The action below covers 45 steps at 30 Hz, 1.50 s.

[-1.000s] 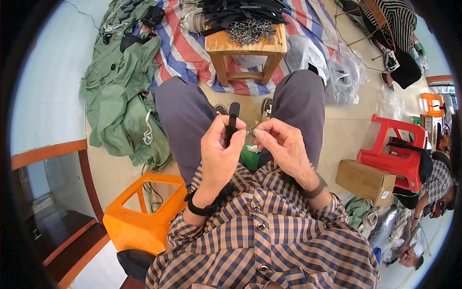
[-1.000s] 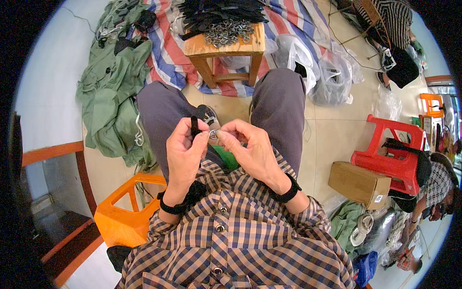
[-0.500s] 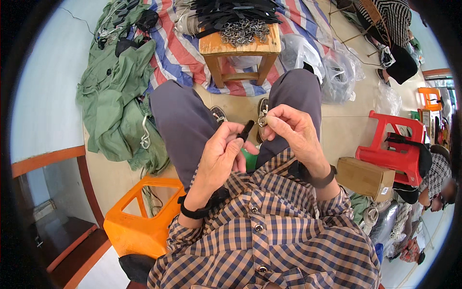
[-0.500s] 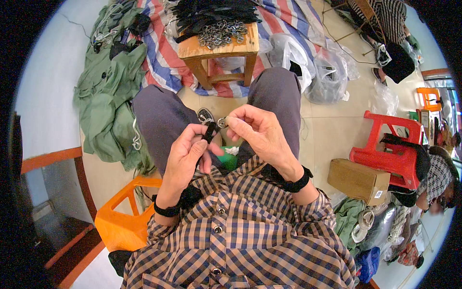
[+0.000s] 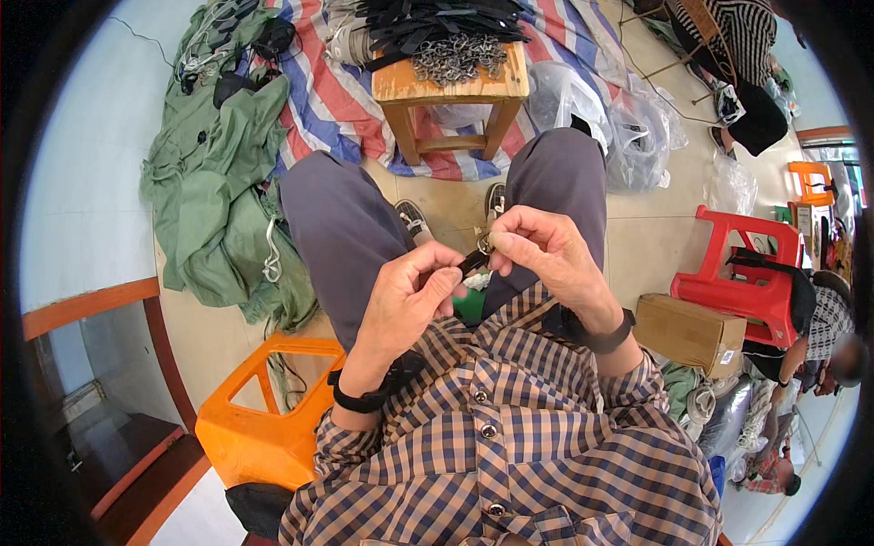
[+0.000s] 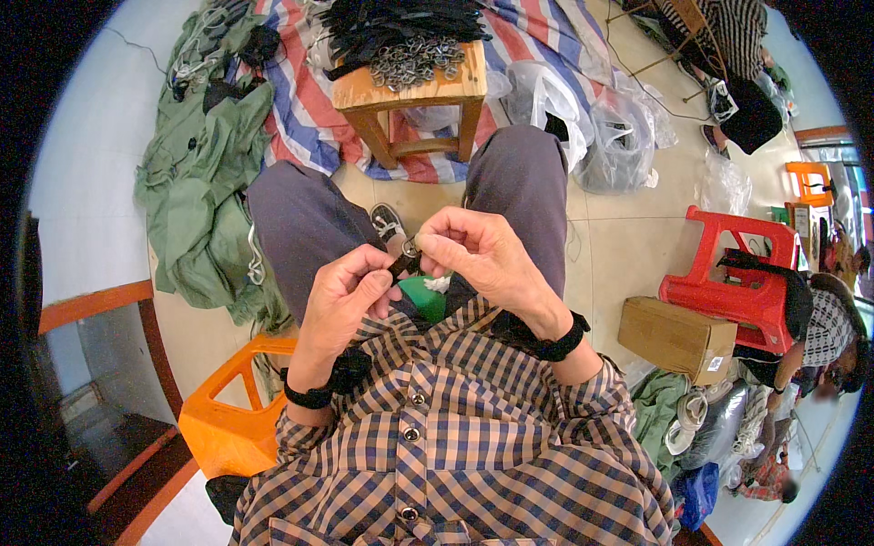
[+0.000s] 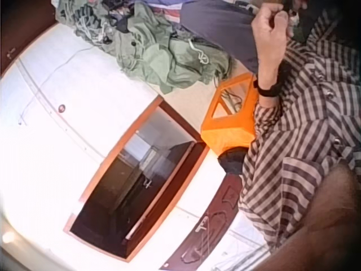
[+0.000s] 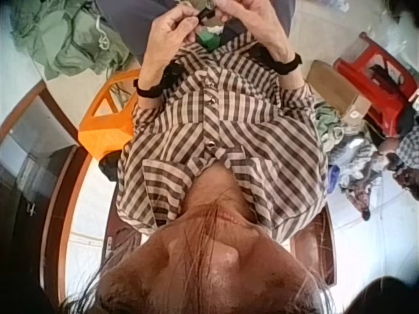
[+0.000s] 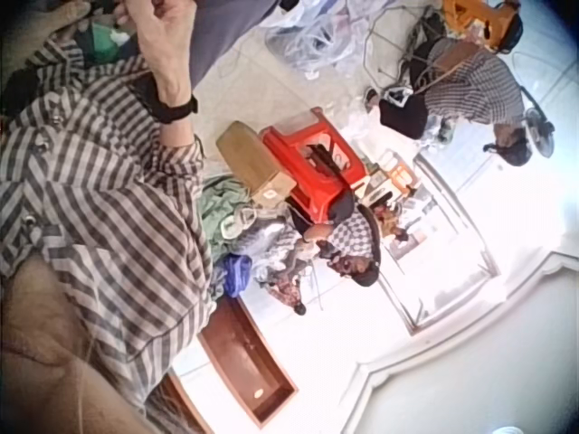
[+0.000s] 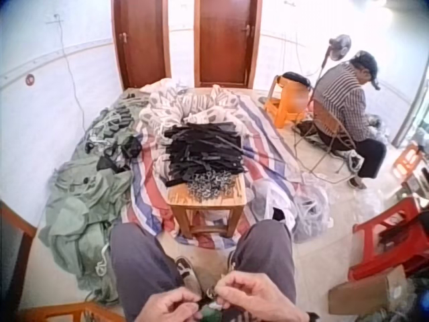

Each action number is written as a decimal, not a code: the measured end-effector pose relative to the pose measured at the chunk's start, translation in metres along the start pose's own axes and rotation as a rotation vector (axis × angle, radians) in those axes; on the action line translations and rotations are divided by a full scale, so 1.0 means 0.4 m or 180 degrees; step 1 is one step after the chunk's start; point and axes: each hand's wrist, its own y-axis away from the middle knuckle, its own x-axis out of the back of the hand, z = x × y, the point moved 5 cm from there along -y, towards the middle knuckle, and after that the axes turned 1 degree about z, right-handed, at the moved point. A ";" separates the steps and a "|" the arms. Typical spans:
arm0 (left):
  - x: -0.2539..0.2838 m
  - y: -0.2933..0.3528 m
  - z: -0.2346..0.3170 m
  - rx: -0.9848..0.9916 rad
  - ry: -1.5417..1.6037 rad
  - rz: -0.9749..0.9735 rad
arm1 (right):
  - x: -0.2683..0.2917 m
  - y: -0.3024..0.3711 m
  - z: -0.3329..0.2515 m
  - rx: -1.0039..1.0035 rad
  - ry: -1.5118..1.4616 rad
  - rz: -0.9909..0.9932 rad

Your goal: The recorder is assembling small black straps and metal chain components, likely for footwear production.

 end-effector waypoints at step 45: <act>-0.003 0.007 0.029 -0.0539 -0.0037 0.0296 | -0.066 -0.006 0.057 -0.0258 0.0268 -0.0048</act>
